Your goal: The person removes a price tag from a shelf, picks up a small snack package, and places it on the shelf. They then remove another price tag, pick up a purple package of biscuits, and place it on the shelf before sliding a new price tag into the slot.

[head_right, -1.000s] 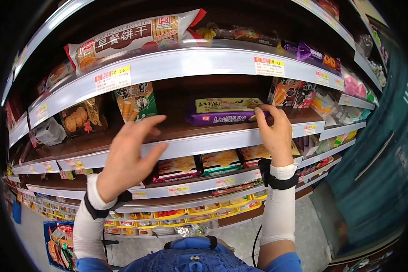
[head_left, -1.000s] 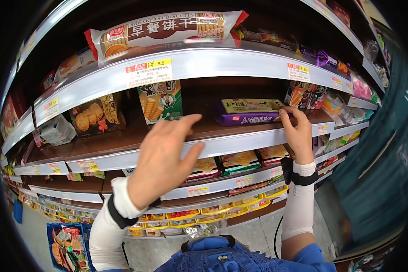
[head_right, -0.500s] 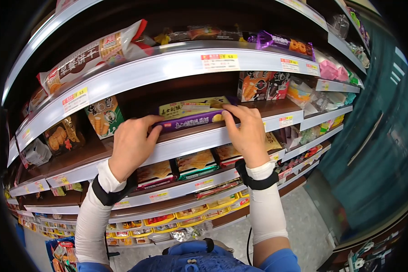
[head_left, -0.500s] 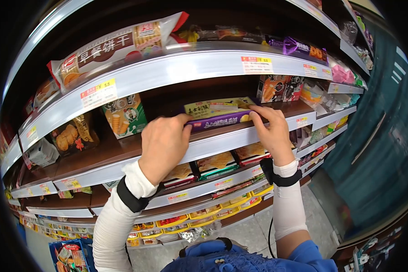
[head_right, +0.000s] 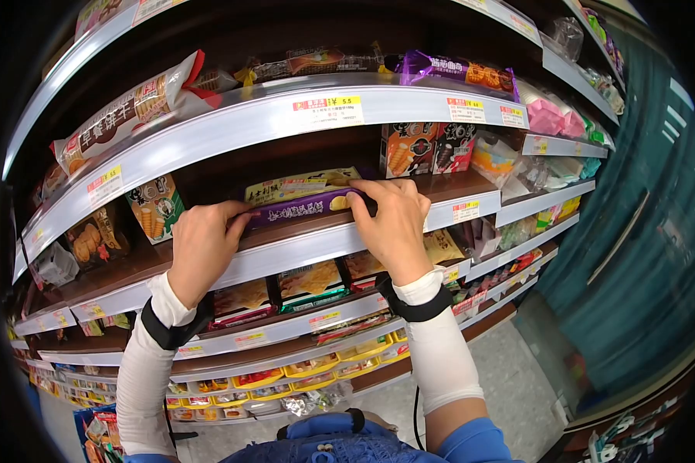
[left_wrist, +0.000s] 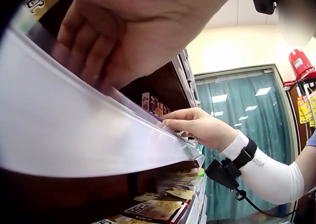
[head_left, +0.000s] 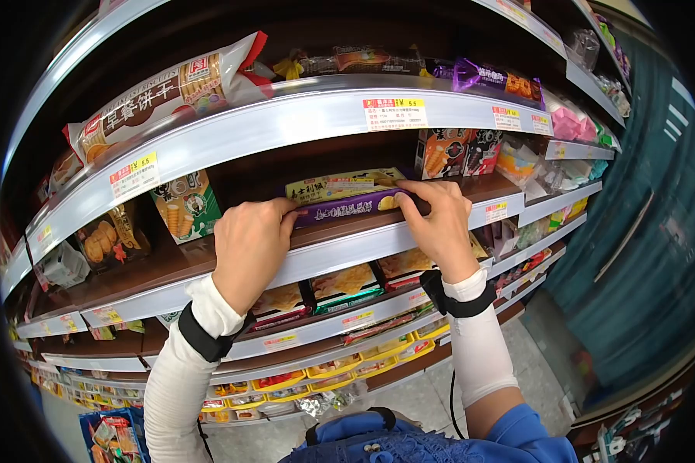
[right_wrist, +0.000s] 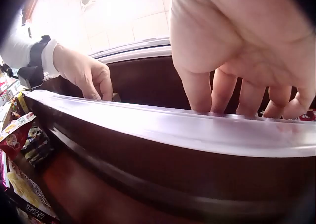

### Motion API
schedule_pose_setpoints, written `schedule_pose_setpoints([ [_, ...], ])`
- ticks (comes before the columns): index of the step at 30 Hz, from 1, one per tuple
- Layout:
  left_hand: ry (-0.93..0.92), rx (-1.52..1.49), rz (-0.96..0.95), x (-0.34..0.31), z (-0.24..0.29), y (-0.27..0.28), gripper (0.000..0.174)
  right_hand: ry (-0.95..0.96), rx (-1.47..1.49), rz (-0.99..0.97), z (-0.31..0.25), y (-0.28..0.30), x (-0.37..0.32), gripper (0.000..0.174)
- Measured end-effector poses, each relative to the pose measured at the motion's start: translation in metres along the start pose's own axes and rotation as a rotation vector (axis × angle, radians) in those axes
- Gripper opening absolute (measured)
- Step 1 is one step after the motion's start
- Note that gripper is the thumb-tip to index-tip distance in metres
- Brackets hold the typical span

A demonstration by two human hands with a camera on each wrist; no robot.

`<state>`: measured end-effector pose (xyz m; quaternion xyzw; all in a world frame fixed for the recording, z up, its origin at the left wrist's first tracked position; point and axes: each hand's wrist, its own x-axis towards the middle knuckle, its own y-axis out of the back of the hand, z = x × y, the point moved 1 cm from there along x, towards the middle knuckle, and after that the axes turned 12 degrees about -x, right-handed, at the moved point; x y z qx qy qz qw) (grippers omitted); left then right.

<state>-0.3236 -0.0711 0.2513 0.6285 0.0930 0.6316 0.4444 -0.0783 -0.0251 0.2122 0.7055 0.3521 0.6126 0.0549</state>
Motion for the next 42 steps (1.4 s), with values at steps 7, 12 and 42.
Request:
schedule_pose_setpoints([
  [7, -0.033, -0.065, 0.043, -0.003, 0.013, 0.000, 0.014, 0.021, 0.092, 0.032, 0.013, 0.011, -0.001, 0.020],
  [12, -0.045, -0.094, 0.048, -0.004, 0.027, -0.002, 0.013, 0.013, 0.156, 0.091, 0.023, 0.015, -0.001, 0.015],
  [42, -0.310, -0.275, 0.200, -0.025, 0.071, -0.019, 0.014, -0.653, 1.256, -0.120, 0.030, 0.059, -0.047, 0.053],
])
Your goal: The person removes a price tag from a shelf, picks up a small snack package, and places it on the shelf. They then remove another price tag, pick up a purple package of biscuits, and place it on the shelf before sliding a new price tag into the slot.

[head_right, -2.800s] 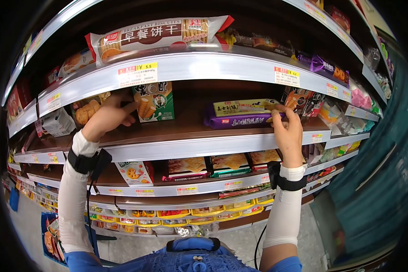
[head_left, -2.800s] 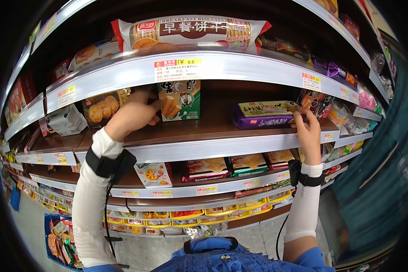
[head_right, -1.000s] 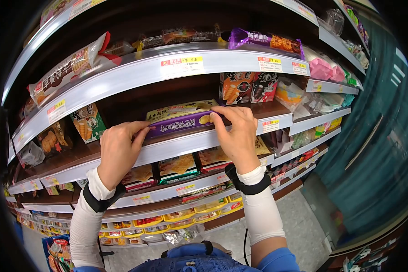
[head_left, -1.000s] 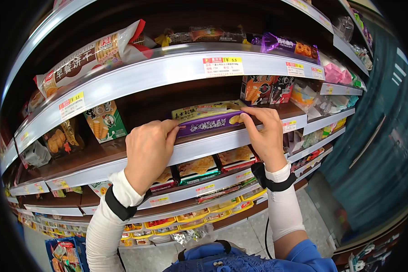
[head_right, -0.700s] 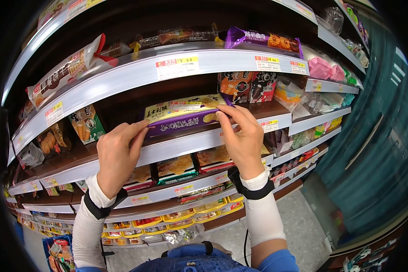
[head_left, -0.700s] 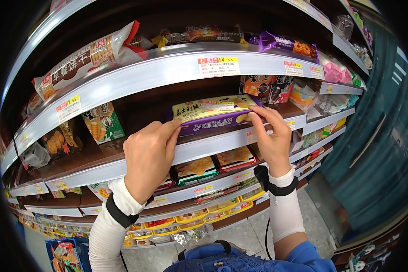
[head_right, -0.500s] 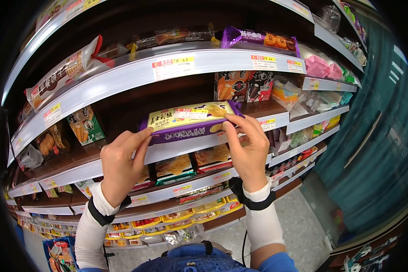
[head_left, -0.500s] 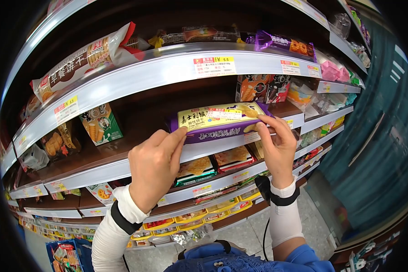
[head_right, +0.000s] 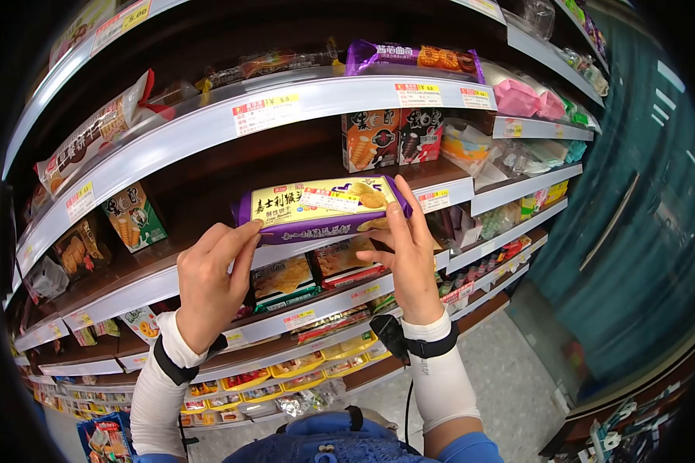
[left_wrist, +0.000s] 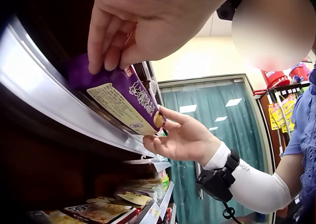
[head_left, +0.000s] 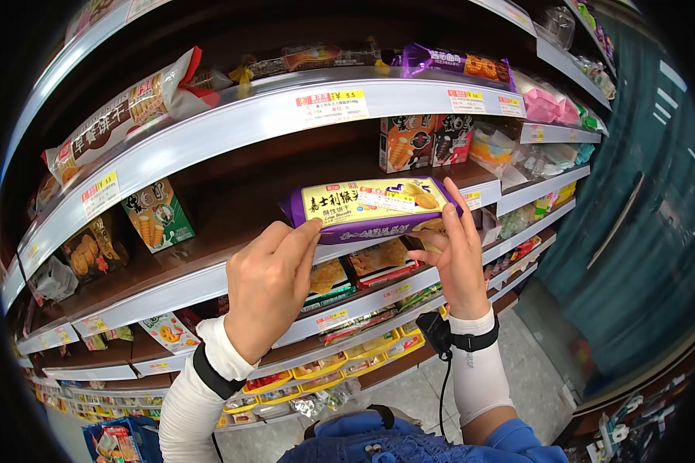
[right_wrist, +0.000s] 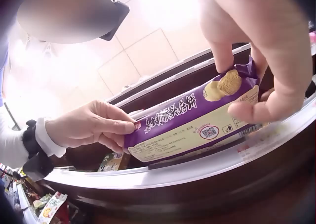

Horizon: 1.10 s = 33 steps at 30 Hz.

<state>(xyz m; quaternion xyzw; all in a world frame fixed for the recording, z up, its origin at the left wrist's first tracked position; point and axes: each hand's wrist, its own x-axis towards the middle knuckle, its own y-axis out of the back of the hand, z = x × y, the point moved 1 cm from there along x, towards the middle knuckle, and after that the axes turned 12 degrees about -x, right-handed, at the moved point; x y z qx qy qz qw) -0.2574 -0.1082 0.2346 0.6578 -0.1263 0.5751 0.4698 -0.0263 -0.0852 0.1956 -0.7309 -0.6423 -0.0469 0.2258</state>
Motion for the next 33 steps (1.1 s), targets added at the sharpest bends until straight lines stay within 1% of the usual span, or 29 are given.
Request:
schedule_pose_setpoints([
  [1, -0.003, -0.001, 0.000, 0.000, 0.002, -0.001, 0.014, -0.038, 0.026, -0.018, -0.002, 0.000, -0.001, 0.053],
  [2, -0.005, -0.027, 0.000, 0.000, 0.004, -0.002, 0.016, -0.036, 0.027, -0.017, -0.002, 0.002, 0.000, 0.053],
  [4, -0.007, -0.052, 0.001, 0.001, 0.008, -0.004, 0.018, 0.025, 0.077, 0.015, 0.001, 0.004, 0.002, 0.052],
  [5, -0.004, -0.067, -0.002, 0.002, 0.009, -0.005, 0.017, 0.026, 0.077, 0.015, -0.001, 0.005, 0.002, 0.052],
  [9, -0.005, -0.102, -0.014, 0.006, 0.012, -0.012, 0.014, 0.069, 0.050, 0.062, -0.008, 0.017, 0.001, 0.051],
  [13, 0.002, -0.175, -0.016, 0.015, 0.015, -0.022, 0.015, 0.109, -0.032, 0.070, -0.014, 0.032, 0.000, 0.052],
  [15, -0.020, -0.226, -0.021, 0.018, 0.013, -0.031, 0.014, 0.121, -0.032, 0.114, -0.017, 0.040, 0.001, 0.052],
  [17, 0.009, -0.230, -0.054, 0.022, 0.013, -0.038, 0.014, 0.130, -0.037, 0.119, -0.017, 0.049, -0.001, 0.051],
  [19, -0.034, -0.296, -0.023, 0.028, 0.012, -0.047, 0.015, 0.164, -0.047, 0.202, -0.021, 0.055, -0.004, 0.050],
  [20, 0.101, -0.379, -0.039, 0.031, 0.010, -0.052, 0.021, 0.170, -0.038, 0.207, -0.022, 0.061, -0.005, 0.050],
  [21, 0.103, -0.377, -0.037, 0.035, 0.009, -0.053, 0.021, 0.169, -0.039, 0.204, -0.023, 0.066, -0.005, 0.050],
  [23, 0.335, -0.453, -0.119, 0.048, 0.003, -0.057, 0.030, 0.195, -0.052, 0.240, -0.026, 0.075, -0.006, 0.049],
  [24, 0.368, -0.411, -0.191, 0.056, -0.006, -0.061, 0.033, 0.203, -0.041, 0.240, -0.027, 0.079, -0.007, 0.049],
  [25, 0.372, -0.408, -0.188, 0.064, -0.012, -0.065, 0.033, 0.201, -0.041, 0.235, -0.028, 0.082, -0.007, 0.049],
  [27, 0.500, -0.359, -0.349, 0.079, -0.026, -0.077, 0.041, 0.209, -0.065, 0.265, -0.029, 0.088, -0.008, 0.050],
  [28, 0.502, -0.356, -0.346, 0.085, -0.033, -0.084, 0.041, 0.212, -0.074, 0.275, -0.029, 0.091, -0.008, 0.051],
  [30, 0.604, -0.330, -0.420, 0.098, -0.045, -0.101, 0.050, 0.219, -0.052, 0.269, -0.027, 0.098, -0.009, 0.051],
  [31, 0.602, -0.326, -0.416, 0.104, -0.053, -0.110, 0.050, 0.223, -0.032, 0.268, -0.026, 0.100, -0.010, 0.051],
  [33, 0.732, -0.351, -0.467, 0.115, -0.061, -0.124, 0.056, 0.227, -0.023, 0.277, -0.027, 0.102, -0.011, 0.051],
])
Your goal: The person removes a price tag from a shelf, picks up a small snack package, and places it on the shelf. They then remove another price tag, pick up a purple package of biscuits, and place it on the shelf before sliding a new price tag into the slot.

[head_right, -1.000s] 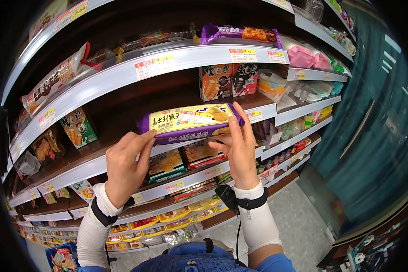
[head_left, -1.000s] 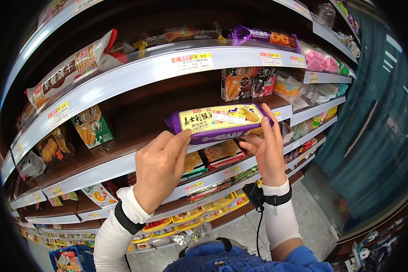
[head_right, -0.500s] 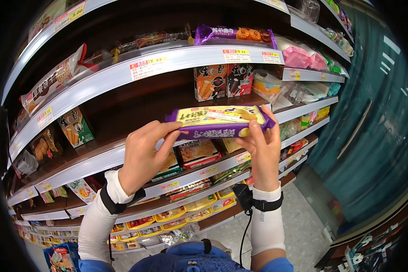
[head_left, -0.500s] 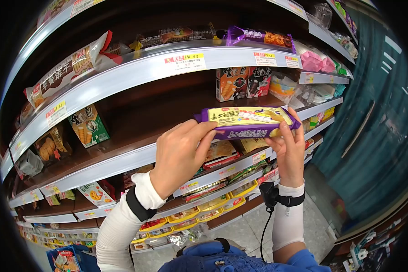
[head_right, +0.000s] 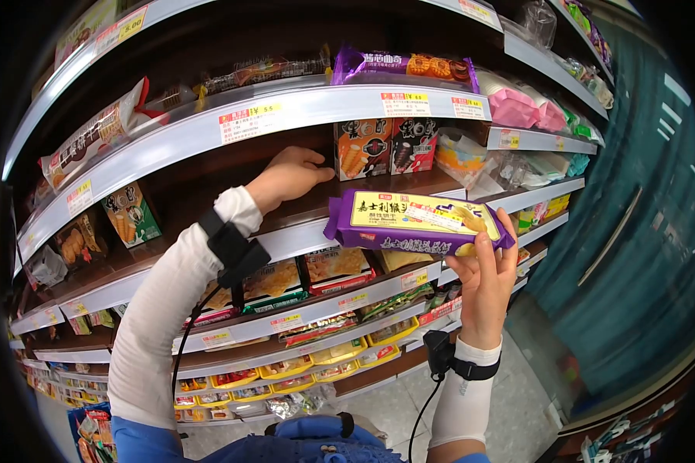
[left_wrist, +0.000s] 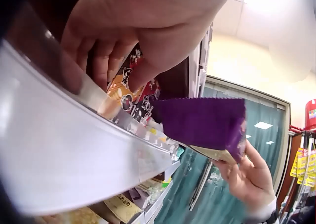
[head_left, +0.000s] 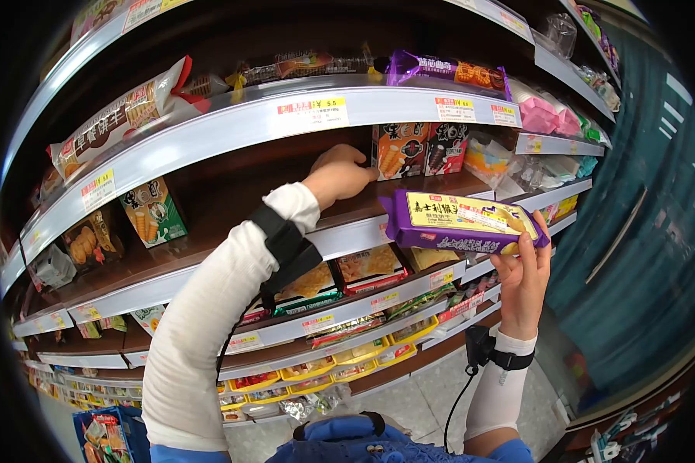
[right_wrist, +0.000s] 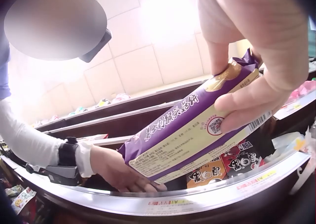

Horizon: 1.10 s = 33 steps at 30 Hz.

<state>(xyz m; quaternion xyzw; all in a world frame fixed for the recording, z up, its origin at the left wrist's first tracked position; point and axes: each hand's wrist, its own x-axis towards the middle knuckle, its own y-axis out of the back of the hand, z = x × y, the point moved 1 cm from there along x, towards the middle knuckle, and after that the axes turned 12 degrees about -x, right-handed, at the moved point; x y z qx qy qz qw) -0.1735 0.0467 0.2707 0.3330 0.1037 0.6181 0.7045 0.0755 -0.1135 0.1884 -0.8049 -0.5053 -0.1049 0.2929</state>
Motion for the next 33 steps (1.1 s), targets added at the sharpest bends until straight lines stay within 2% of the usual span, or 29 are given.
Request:
schedule_pose_setpoints([
  [4, 0.163, -0.123, -0.156, 0.022, 0.006, -0.001, 0.075, -0.005, 0.020, 0.021, 0.000, 0.008, 0.000, 0.052],
  [8, 0.204, -0.174, -0.192, 0.037, 0.004, -0.003, 0.085, -0.023, 0.034, 0.039, 0.002, 0.017, -0.001, 0.051],
  [10, 0.286, -0.236, -0.166, 0.055, -0.008, -0.010, 0.089, -0.023, 0.033, 0.047, 0.004, 0.022, -0.001, 0.051],
  [14, 0.312, -0.269, -0.207, 0.069, -0.011, -0.013, 0.083, -0.034, 0.045, 0.079, 0.005, 0.025, -0.005, 0.051],
  [16, 0.356, -0.276, -0.259, 0.072, -0.010, -0.013, 0.075, -0.055, 0.044, 0.081, 0.007, 0.028, -0.006, 0.051],
  [17, 0.349, -0.280, -0.260, 0.073, -0.011, -0.013, 0.066, -0.051, 0.053, 0.085, 0.006, 0.027, -0.008, 0.051],
  [21, 0.324, -0.250, -0.232, 0.057, -0.012, 0.001, 0.059, -0.060, 0.051, 0.088, 0.005, 0.020, -0.012, 0.052],
  [29, 0.296, -0.236, -0.218, -0.002, -0.035, 0.066, 0.064, -0.034, 0.065, -0.010, 0.002, -0.013, -0.016, 0.053],
  [33, 0.303, -0.203, -0.137, -0.036, -0.048, 0.099, 0.060, -0.034, 0.069, -0.073, 0.003, -0.040, -0.018, 0.054],
])
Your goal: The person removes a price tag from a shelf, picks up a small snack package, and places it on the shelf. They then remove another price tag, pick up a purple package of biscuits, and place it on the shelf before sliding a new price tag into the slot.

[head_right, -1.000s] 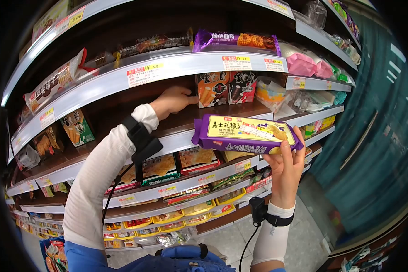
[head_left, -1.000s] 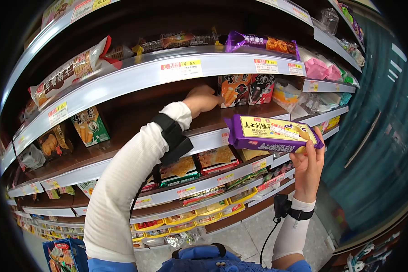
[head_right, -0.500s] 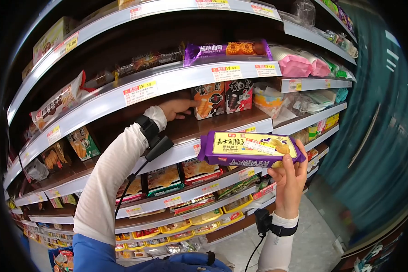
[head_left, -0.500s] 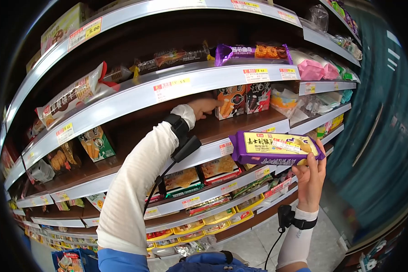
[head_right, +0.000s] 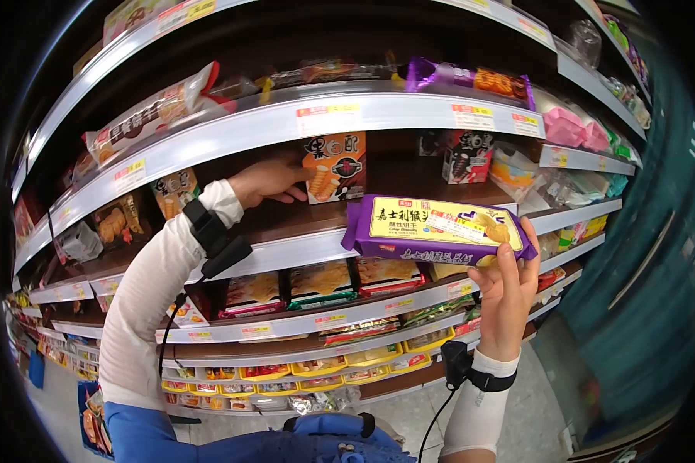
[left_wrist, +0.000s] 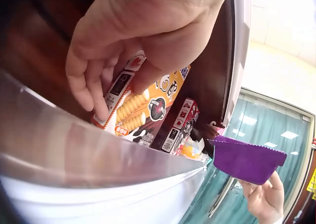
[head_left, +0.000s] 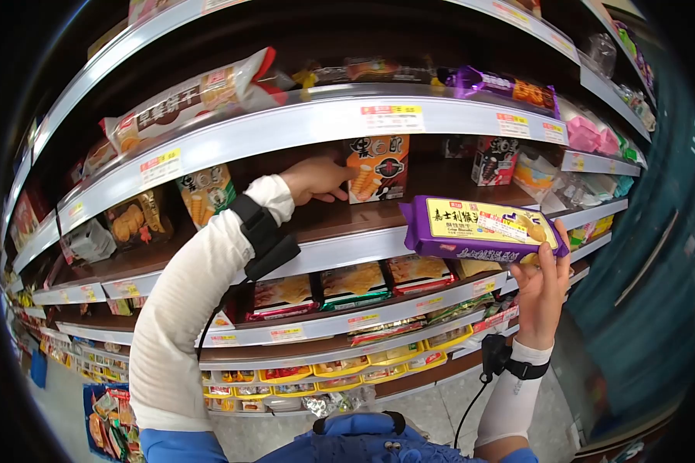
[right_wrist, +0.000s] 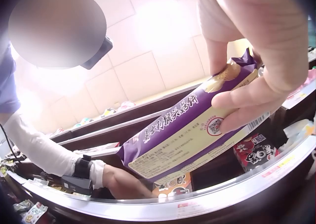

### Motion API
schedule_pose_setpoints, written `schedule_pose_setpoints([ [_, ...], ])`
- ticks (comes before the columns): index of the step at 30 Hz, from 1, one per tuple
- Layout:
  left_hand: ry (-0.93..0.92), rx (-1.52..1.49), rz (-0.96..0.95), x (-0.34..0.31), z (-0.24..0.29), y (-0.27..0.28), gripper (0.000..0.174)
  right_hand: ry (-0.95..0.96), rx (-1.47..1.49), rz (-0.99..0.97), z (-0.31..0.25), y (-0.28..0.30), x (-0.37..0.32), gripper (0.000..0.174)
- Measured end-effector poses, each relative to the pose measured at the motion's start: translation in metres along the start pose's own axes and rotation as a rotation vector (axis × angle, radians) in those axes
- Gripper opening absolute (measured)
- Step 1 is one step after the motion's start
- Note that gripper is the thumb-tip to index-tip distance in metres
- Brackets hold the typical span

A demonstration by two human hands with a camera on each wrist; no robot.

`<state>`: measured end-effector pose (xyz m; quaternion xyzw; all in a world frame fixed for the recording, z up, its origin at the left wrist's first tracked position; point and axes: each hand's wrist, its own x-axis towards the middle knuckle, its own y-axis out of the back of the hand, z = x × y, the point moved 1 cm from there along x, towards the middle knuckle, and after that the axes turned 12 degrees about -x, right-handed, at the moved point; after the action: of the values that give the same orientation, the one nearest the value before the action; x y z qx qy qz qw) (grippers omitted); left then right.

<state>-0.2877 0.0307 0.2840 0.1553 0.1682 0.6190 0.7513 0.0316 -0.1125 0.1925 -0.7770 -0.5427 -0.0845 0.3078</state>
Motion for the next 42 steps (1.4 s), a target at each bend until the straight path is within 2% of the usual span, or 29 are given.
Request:
schedule_pose_setpoints([
  [5, 0.043, -0.003, 0.087, -0.031, -0.019, 0.037, 0.053, -0.021, 0.023, -0.071, 0.007, -0.032, 0.000, 0.055],
  [11, 0.082, -0.073, 0.196, -0.060, -0.027, 0.055, 0.043, -0.029, 0.068, -0.133, 0.018, -0.053, -0.001, 0.056],
  [15, 0.088, -0.102, 0.173, -0.069, -0.029, 0.062, 0.050, -0.039, 0.061, -0.154, 0.021, -0.061, -0.005, 0.056],
  [21, -0.036, -0.075, 0.277, -0.083, -0.028, 0.058, 0.045, -0.038, 0.062, -0.138, 0.024, -0.062, -0.008, 0.056],
  [23, -0.129, 0.551, 0.466, -0.092, -0.033, 0.057, 0.034, -0.035, 0.063, -0.123, 0.024, -0.060, -0.009, 0.056],
  [24, -0.603, 0.712, 0.670, -0.097, -0.048, 0.050, 0.020, -0.036, 0.053, -0.113, 0.024, -0.058, -0.009, 0.056],
  [28, -0.721, 0.939, 0.504, -0.112, -0.039, 0.017, 0.013, -0.040, 0.035, -0.091, 0.023, -0.051, -0.012, 0.057],
  [33, -0.932, 1.192, 0.319, -0.088, -0.026, -0.011, 0.018, -0.033, 0.039, -0.080, 0.020, -0.048, -0.014, 0.056],
  [34, -0.865, 1.240, 0.264, -0.082, -0.023, -0.016, 0.015, -0.032, 0.034, -0.075, 0.021, -0.046, -0.014, 0.056],
  [37, -0.805, 1.351, 0.308, -0.069, -0.017, -0.024, 0.012, -0.030, 0.039, -0.059, 0.022, -0.039, -0.014, 0.056],
  [39, -0.855, 1.406, 0.335, -0.057, -0.017, -0.023, 0.011, -0.031, 0.049, -0.052, 0.022, -0.035, -0.015, 0.056],
  [41, -0.724, 1.551, 0.356, -0.049, -0.018, -0.025, 0.011, -0.037, 0.043, -0.039, 0.021, -0.033, -0.016, 0.056],
  [42, -0.724, 1.553, 0.357, -0.049, -0.019, -0.026, 0.011, -0.036, 0.046, -0.039, 0.021, -0.032, -0.016, 0.056],
])
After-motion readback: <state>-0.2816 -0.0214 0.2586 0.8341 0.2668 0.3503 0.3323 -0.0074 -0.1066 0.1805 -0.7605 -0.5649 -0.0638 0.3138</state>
